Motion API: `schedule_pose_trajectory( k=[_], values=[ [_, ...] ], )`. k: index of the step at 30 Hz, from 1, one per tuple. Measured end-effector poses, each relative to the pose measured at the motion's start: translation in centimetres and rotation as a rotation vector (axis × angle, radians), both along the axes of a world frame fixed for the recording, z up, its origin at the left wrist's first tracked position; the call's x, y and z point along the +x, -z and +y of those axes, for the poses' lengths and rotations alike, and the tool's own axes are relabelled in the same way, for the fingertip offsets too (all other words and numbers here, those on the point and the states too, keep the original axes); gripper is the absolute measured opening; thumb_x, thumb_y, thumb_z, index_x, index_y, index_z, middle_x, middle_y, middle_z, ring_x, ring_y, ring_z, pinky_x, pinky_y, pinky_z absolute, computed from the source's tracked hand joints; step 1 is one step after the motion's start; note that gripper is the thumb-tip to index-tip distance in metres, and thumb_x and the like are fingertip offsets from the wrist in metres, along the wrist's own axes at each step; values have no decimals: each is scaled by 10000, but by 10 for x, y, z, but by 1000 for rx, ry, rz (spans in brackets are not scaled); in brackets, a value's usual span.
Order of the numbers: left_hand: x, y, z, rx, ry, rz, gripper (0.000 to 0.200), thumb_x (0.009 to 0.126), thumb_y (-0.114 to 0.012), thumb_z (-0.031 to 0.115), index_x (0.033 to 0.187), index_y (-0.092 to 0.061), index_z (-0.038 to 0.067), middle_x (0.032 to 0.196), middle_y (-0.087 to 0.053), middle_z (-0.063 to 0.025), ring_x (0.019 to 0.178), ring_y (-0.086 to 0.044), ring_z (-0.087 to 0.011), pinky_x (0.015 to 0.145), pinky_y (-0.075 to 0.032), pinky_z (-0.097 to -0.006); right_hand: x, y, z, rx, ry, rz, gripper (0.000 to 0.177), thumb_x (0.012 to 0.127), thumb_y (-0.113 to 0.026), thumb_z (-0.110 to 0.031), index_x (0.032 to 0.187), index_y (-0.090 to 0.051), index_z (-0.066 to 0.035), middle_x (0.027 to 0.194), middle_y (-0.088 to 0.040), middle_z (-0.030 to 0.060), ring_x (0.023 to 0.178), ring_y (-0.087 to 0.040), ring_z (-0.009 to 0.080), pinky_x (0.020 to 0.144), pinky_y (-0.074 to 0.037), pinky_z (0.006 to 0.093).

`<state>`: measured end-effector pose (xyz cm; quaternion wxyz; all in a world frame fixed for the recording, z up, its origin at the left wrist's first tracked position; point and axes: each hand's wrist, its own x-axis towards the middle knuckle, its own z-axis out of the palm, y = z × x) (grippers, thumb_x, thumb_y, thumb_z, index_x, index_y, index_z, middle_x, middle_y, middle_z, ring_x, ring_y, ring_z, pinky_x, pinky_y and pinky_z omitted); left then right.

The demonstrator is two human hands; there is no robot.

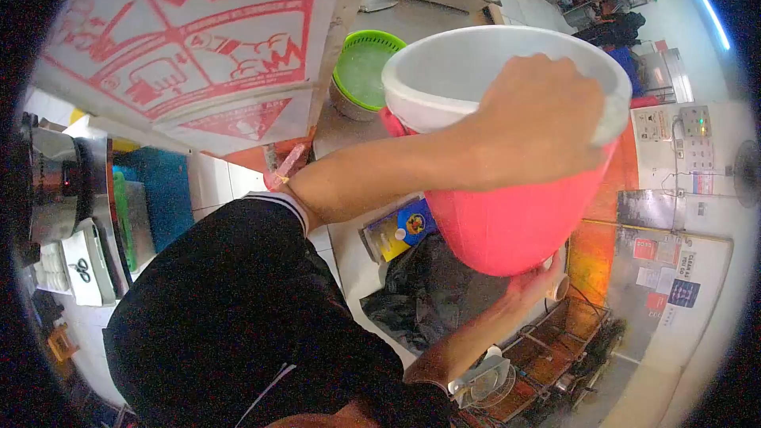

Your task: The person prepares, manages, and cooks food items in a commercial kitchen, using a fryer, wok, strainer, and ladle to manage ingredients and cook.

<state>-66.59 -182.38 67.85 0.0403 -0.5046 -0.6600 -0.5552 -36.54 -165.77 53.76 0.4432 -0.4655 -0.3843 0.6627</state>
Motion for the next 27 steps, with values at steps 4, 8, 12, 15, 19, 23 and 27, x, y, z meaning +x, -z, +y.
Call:
schedule_pose_trajectory(
  k=[4,8,12,15,19,23,27],
  values=[
    [46,-27,-32,155,115,207,187,664,-674,200,682,-677,15,719,-652,-198,686,-663,-338,609,-515,-430,15,-15,-72,25,70,116,605,877,-556,-433,1310,-465,-20,1323,-507,127,1210,-490,294,1008,-407,459],
    [105,-49,-86,293,319,350,125,620,-675,146,675,-688,35,725,-664,-179,700,-671,-326,596,-514,-423,69,-5,-140,150,180,268,603,875,-541,-451,1326,-447,-62,1340,-483,115,1219,-477,287,1016,-398,473],
    [171,-62,-161,235,456,461,111,625,-676,139,672,-688,39,717,-668,-160,701,-672,-313,597,-517,-413,102,-4,-238,206,261,341,595,881,-460,-480,1344,-434,-107,1320,-494,108,1220,-475,294,1017,-391,485],
    [225,-53,-220,309,467,522,134,664,-640,141,647,-682,15,648,-645,-147,601,-662,-287,518,-512,-388,135,10,-296,183,232,391,596,884,-453,-482,1347,-430,-108,1325,-491,105,1222,-472,292,1018,-390,481],
    [292,-14,-299,102,501,454,177,684,-640,156,683,-600,-16,605,-617,-112,568,-649,-265,465,-497,-364,174,31,-358,147,137,419,597,887,-443,-483,1352,-424,-109,1331,-487,102,1225,-469,290,1018,-389,475],
    [336,19,-381,-179,316,444,249,742,-649,195,749,-497,-2,576,-566,-81,522,-622,-249,434,-480,-351,197,33,-411,119,83,446,598,890,-433,-485,1356,-417,-110,1336,-482,99,1228,-465,288,1018,-388,470],
    [362,48,-478,-290,199,339,215,650,-657,65,762,-510,-46,567,-579,-154,524,-634,-290,444,-482,-380,195,42,-463,114,-62,439,600,894,-423,-487,1361,-411,-111,1342,-478,96,1231,-462,286,1018,-387,464]
  ],
)
